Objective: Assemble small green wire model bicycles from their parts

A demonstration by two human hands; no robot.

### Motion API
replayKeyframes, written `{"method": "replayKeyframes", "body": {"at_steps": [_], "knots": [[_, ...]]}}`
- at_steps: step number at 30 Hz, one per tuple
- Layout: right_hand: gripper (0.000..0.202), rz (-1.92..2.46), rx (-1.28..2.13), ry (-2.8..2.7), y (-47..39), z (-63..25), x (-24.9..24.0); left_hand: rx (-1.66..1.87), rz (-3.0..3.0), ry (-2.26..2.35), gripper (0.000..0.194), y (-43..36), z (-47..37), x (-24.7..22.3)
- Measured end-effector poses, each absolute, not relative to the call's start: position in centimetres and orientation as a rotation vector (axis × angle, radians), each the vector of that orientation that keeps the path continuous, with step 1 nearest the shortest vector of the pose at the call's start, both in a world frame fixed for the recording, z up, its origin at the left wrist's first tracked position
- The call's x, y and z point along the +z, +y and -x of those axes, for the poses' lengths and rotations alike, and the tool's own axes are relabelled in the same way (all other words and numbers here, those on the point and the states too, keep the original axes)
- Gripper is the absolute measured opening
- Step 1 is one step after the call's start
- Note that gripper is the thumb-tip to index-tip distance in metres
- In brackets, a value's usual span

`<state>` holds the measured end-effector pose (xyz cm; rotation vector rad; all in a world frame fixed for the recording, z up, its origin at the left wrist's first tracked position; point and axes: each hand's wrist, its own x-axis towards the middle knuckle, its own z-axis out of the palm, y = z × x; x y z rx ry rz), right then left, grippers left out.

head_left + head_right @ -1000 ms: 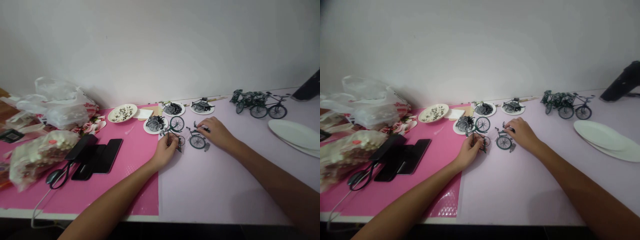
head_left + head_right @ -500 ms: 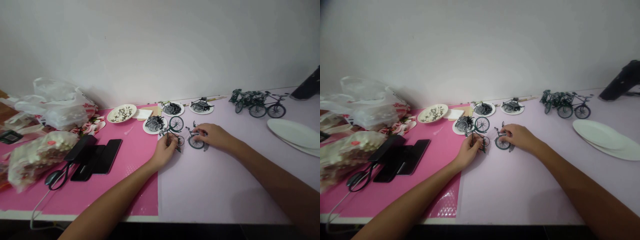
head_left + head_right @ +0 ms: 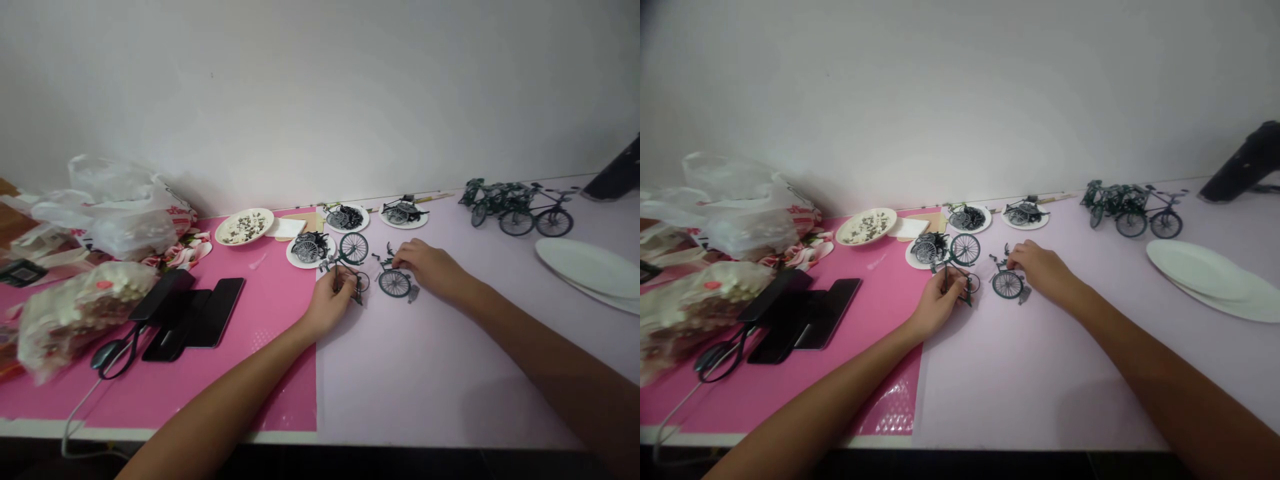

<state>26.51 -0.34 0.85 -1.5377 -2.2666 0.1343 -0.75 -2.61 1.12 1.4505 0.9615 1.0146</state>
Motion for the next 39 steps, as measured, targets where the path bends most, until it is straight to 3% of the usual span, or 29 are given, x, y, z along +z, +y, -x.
{"method": "replayKeyframes", "body": {"at_steps": [7,29,39], "knots": [[0.028,1.338,0.132,-2.365,0.1,-26.71,1.04,1.017,-1.455,0.952,0.025,-2.64,0.77,1.18],[0.019,1.449,-0.22,-2.111,-0.2,-26.21,1.43,1.007,-1.456,0.961,0.02,-2.68,0.75,1.15],[0.023,1.402,-0.141,-2.132,0.06,-26.18,1.09,1.009,-1.469,0.961,0.018,-2.6,0.75,1.1]]}}
